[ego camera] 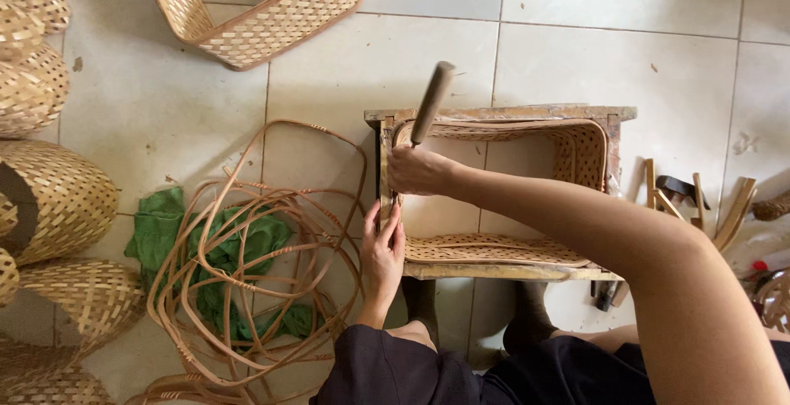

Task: The person weaves a rectangular basket by inserting and securing woven strips into a wooden mold. They use a hammer to tap the strips into place and add curved bamboo supports inside the basket.

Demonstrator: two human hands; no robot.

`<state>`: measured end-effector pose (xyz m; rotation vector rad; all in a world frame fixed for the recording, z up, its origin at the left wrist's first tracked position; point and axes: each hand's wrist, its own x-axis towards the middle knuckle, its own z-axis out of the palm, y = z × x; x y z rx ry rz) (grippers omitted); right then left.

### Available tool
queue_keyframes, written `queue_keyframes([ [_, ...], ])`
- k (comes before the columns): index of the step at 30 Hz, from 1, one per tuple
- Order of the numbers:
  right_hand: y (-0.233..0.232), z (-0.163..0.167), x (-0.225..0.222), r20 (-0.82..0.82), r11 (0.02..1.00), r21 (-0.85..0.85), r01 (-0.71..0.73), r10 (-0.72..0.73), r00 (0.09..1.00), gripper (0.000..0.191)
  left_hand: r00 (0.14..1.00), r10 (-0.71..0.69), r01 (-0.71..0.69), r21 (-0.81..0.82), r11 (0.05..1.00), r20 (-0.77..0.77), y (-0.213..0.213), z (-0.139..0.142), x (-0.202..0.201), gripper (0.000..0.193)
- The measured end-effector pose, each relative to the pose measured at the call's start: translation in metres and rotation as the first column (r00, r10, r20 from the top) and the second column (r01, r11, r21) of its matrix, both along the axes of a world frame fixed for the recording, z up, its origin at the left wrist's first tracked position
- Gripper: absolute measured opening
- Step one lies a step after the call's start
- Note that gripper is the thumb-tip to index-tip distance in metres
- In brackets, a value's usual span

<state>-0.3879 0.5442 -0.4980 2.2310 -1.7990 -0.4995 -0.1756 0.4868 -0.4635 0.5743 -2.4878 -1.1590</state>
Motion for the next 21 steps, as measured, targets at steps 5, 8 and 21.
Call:
queue_keyframes([
  [5,-0.026,-0.002,0.003,-0.097,0.981,0.127,-0.149,0.162,0.982,0.026,1.0,0.008,-0.008,0.009,1.0,0.021,-0.001,-0.008,0.001,0.037],
  [8,-0.031,-0.002,0.002,-0.227,0.93,0.301,-0.213,0.286,0.931,0.027,0.999,0.007,-0.005,-0.042,0.999,0.032,-0.001,-0.01,0.002,0.037],
  [21,-0.105,-0.05,0.03,-0.166,0.774,0.634,0.011,0.122,0.979,0.031,0.98,0.165,-0.18,0.148,0.972,0.108,0.004,-0.031,0.004,0.053],
])
